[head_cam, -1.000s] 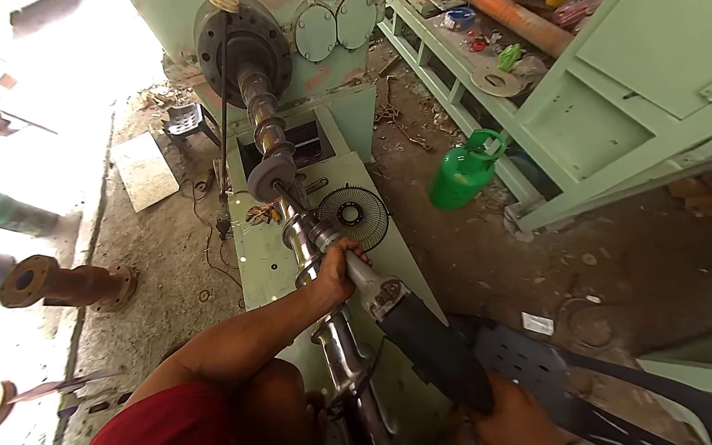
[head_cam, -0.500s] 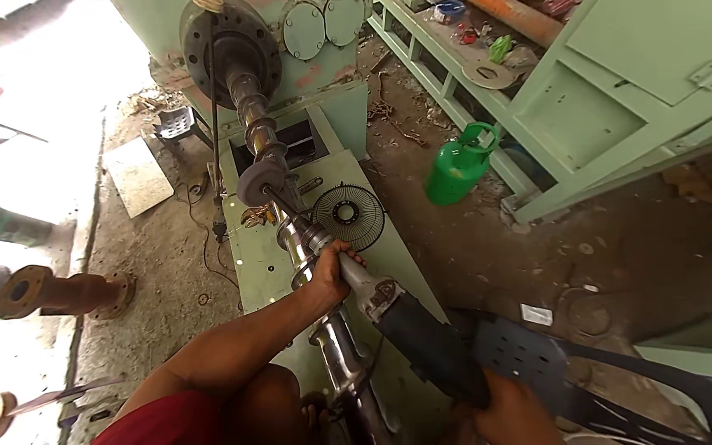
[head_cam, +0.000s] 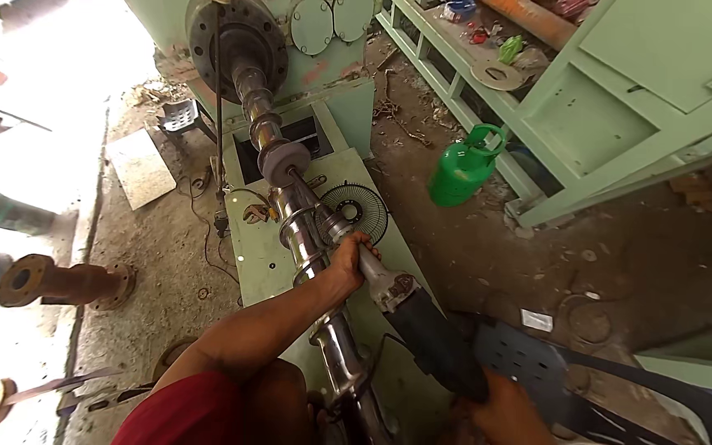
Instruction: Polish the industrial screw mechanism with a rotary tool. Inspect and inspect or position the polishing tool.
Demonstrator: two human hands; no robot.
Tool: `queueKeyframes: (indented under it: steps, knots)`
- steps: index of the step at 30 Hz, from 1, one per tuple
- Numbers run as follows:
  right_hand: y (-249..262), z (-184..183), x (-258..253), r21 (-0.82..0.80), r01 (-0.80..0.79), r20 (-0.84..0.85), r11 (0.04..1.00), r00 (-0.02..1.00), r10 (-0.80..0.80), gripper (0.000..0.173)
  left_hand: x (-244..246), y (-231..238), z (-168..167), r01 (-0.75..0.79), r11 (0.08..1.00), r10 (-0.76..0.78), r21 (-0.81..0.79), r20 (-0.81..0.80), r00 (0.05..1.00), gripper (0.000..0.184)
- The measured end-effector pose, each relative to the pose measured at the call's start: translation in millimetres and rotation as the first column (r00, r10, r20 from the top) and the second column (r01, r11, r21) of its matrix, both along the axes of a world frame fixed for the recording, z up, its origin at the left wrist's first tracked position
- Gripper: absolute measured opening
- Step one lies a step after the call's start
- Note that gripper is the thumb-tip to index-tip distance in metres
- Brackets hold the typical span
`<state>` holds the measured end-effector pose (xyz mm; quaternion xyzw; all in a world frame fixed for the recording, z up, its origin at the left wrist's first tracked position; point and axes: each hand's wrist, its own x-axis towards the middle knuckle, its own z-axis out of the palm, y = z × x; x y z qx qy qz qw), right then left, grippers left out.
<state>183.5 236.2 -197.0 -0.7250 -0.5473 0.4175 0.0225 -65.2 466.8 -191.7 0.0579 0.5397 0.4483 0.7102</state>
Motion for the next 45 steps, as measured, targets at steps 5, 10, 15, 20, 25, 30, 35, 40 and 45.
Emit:
queueKeyframes:
  steps: [5,10,15,20,25,30,35,40,45]
  knots:
    - [2,2,0,-0.033,0.006,0.003,0.999,1.000,-0.006,0.042,-2,0,0,0.030,0.999,-0.030,0.011,0.006,1.000,0.005]
    - [0,14,-2,-0.040,-0.029,0.033,0.999,0.999,0.030,0.044,-12,-11,2,0.004,0.999,-0.007,0.046,0.064,0.998,0.005]
    - [-3,27,-7,-0.043,-0.054,0.059,0.998,0.997,0.056,0.047,-21,-19,4,-0.007,0.998,-0.001,0.067,0.123,0.992,0.007]
    - [-2,35,-9,-0.063,-0.070,0.071,0.996,0.995,0.074,0.047,-27,-25,5,-0.034,0.998,0.025,0.059,0.143,0.989,0.008]
    - [-4,36,-9,-0.052,-0.090,0.084,0.995,0.992,0.094,0.045,-29,-28,7,-0.051,0.998,0.047,0.033,0.130,0.990,0.007]
    - [-4,31,-9,-0.058,-0.077,0.090,0.995,0.993,0.082,0.045,-26,-25,7,-0.047,0.998,0.043,0.031,0.116,0.992,0.005]
    - [-2,17,-5,-0.055,-0.042,0.064,0.998,0.997,0.046,0.045,-17,-18,6,-0.006,0.999,0.002,0.053,0.072,0.997,0.006]
    - [-1,-5,-2,-0.011,-0.015,0.034,1.000,0.999,0.015,0.041,-9,-9,-1,0.001,0.999,-0.002,0.033,0.033,0.999,0.005]
    - [2,-20,2,-0.016,0.019,-0.003,1.000,1.000,-0.019,0.038,1,0,-7,0.008,1.000,-0.008,0.008,-0.014,1.000,0.006]
